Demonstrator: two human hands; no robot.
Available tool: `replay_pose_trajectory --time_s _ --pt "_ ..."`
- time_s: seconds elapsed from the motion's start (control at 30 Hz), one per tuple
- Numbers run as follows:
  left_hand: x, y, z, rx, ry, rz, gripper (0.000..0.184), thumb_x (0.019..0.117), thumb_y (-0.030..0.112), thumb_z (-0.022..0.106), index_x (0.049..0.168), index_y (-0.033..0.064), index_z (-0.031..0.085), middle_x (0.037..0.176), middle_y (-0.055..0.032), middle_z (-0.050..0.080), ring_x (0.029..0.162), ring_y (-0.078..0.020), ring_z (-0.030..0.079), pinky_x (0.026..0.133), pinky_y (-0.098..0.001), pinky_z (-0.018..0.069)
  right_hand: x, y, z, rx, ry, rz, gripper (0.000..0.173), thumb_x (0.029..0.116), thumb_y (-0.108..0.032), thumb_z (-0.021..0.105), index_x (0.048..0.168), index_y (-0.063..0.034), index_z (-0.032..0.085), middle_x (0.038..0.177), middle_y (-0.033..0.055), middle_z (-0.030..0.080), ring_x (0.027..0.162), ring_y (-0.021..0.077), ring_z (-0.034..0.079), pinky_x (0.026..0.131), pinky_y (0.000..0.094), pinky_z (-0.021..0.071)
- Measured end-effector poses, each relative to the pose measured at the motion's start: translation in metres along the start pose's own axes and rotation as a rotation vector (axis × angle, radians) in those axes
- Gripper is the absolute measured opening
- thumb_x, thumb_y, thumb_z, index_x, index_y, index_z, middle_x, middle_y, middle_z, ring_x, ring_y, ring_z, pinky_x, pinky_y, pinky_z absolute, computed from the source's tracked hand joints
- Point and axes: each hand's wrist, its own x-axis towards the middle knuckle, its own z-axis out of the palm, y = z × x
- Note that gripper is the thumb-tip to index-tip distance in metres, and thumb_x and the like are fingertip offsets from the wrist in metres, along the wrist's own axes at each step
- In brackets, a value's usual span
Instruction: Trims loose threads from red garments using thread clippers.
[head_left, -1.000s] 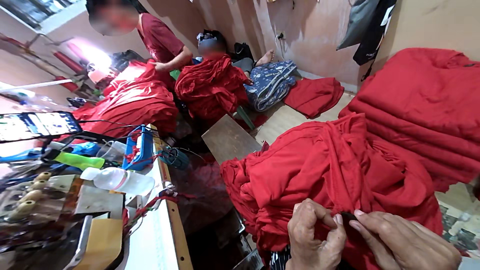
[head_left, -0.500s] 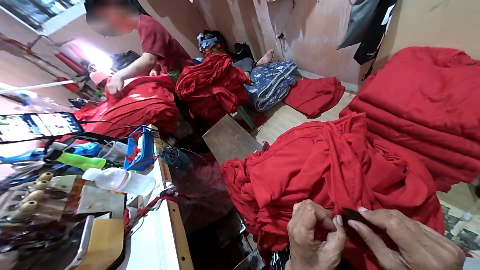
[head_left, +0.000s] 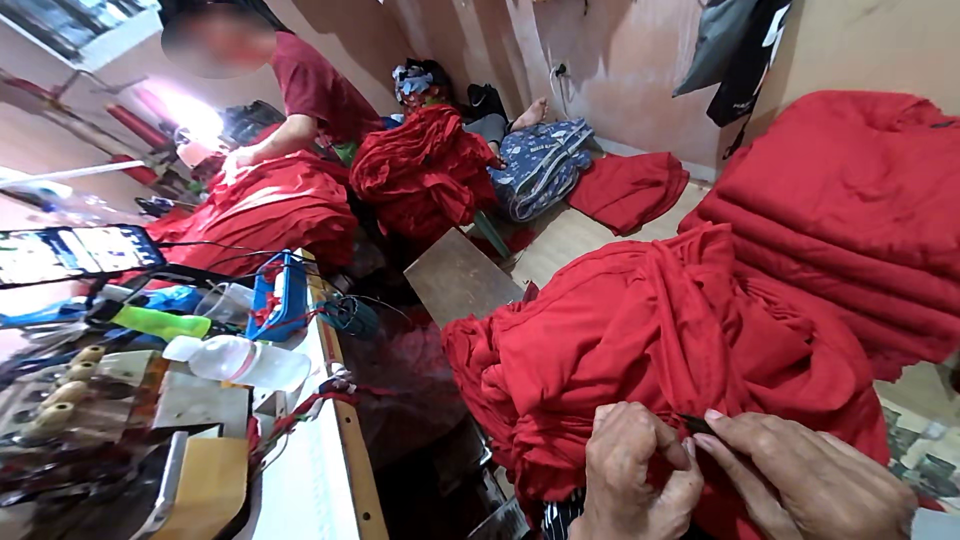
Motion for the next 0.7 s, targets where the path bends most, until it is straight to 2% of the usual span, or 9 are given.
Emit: replay_pose_trajectory --time_s 0.17,0.27,0.4,0.5,0.7 --pt "0.001 0.001 -0.002 -0.011 -0.022 0.014 0.013 0.0835 0.002 0.066 0.078 0.007 0.055 0.072 -0.0038 0.06 0.074 -0.01 0.06 0.08 -0.0223 0.047 -0.002 0.002 0.0 -0.006 -0.007 -0.027 0.025 0.1049 -0.025 0.057 0.098 -0.0081 0.074 0.08 0.0099 0.072 0.067 0.0237 0.061 0.059 0.0333 0.0431" --pt "0.001 0.001 -0.001 -0.021 -0.017 0.007 0.013 0.0835 0.002 0.066 0.077 0.0065 0.055 0.072 -0.004 0.06 0.075 -0.0102 0.06 0.081 -0.022 0.0473 -0.001 0.002 -0.002 0.033 -0.009 0.005 0.027 0.1053 -0.026 0.056 0.098 -0.0065 0.074 0.08 0.0111 0.072 0.068 0.023 0.064 0.06 0.0326 0.045" --pt "0.002 0.0 -0.005 -0.046 0.021 -0.001 0.014 0.0852 0.004 0.066 0.079 0.0079 0.054 0.073 -0.0026 0.06 0.075 -0.0085 0.06 0.079 -0.0212 0.0481 -0.002 0.011 -0.006 0.148 0.005 0.056 0.027 0.1042 -0.031 0.059 0.103 -0.0054 0.067 0.084 0.0122 0.07 0.075 0.0176 0.064 0.065 0.0256 0.0476" --pt "0.003 0.0 -0.009 -0.04 0.042 0.001 0.015 0.0854 0.004 0.066 0.08 0.0089 0.053 0.073 -0.0013 0.059 0.075 -0.007 0.059 0.079 -0.0198 0.0477 -0.003 0.015 -0.016 0.246 -0.058 0.081 0.026 0.1021 -0.03 0.062 0.104 -0.0048 0.066 0.085 0.0129 0.068 0.076 0.0157 0.063 0.067 0.0234 0.0478" --pt "0.003 0.005 -0.009 -0.03 0.052 0.018 0.016 0.0852 0.004 0.066 0.08 0.0096 0.052 0.074 -0.0013 0.059 0.076 -0.0074 0.059 0.081 -0.02 0.0472 -0.001 0.01 -0.017 0.149 -0.087 0.007 0.023 0.1016 -0.03 0.062 0.099 -0.0077 0.07 0.082 0.0117 0.07 0.075 0.0206 0.065 0.065 0.0295 0.0474"
